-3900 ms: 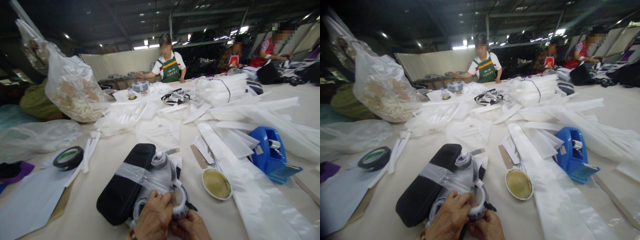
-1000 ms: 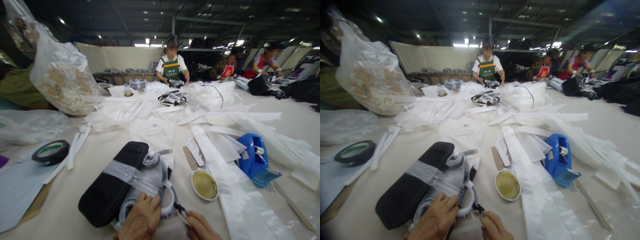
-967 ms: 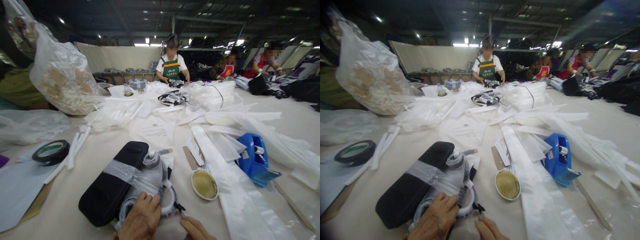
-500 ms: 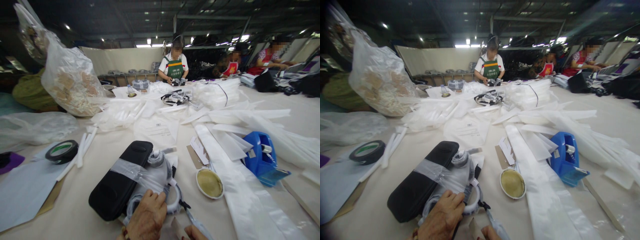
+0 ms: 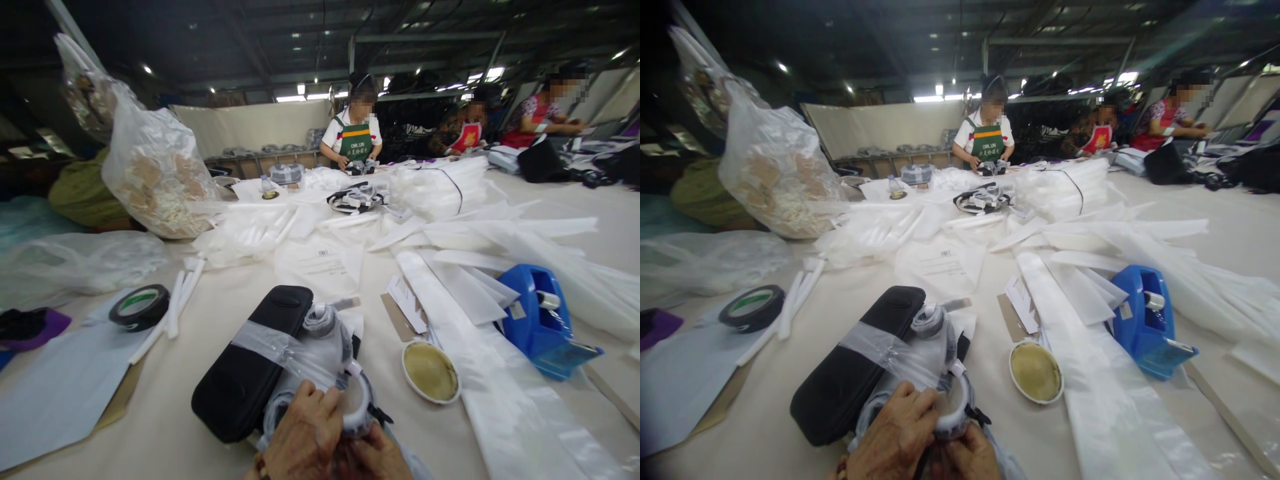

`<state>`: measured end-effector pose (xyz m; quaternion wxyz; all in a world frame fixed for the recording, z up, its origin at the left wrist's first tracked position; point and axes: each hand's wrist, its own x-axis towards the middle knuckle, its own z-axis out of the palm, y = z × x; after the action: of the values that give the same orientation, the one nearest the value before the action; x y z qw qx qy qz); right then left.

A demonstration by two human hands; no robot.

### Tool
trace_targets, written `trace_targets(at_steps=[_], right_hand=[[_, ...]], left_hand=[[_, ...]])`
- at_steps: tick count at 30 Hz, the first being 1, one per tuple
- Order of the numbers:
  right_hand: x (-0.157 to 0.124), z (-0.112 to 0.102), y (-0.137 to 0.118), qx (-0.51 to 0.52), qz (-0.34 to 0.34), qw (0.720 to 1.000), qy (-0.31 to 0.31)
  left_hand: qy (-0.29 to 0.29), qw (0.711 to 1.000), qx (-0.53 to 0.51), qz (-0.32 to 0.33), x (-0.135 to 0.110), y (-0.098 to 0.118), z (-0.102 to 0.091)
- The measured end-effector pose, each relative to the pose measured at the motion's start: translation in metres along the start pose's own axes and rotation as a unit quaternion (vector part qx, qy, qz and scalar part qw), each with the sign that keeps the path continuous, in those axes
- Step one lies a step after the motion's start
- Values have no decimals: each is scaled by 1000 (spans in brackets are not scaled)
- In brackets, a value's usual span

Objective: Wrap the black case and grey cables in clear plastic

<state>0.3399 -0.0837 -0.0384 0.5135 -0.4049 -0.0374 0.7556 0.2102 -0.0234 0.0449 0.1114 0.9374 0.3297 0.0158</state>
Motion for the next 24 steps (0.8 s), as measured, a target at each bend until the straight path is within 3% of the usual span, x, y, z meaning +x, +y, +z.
trace_targets(at_steps=[4,10,16,21,24], right_hand=[[5,2,-1,-29,6,999,16],[7,4,-1,-22,-2,1000,-8],[11,1,-2,-41,10,998,-36],[7,6,-6,-59,-8,996,-64],[3,8,-7,-54,-17,997,-51]], left_hand=[[33,999,-1,13,-2,-2,4],[89,995,-3,35,-5,-3,9],[132,990,-43,-31,-7,-1,10],[62,993,-59,-79,-8,0,9],[77,994,-61,-48,-6,0,9]])
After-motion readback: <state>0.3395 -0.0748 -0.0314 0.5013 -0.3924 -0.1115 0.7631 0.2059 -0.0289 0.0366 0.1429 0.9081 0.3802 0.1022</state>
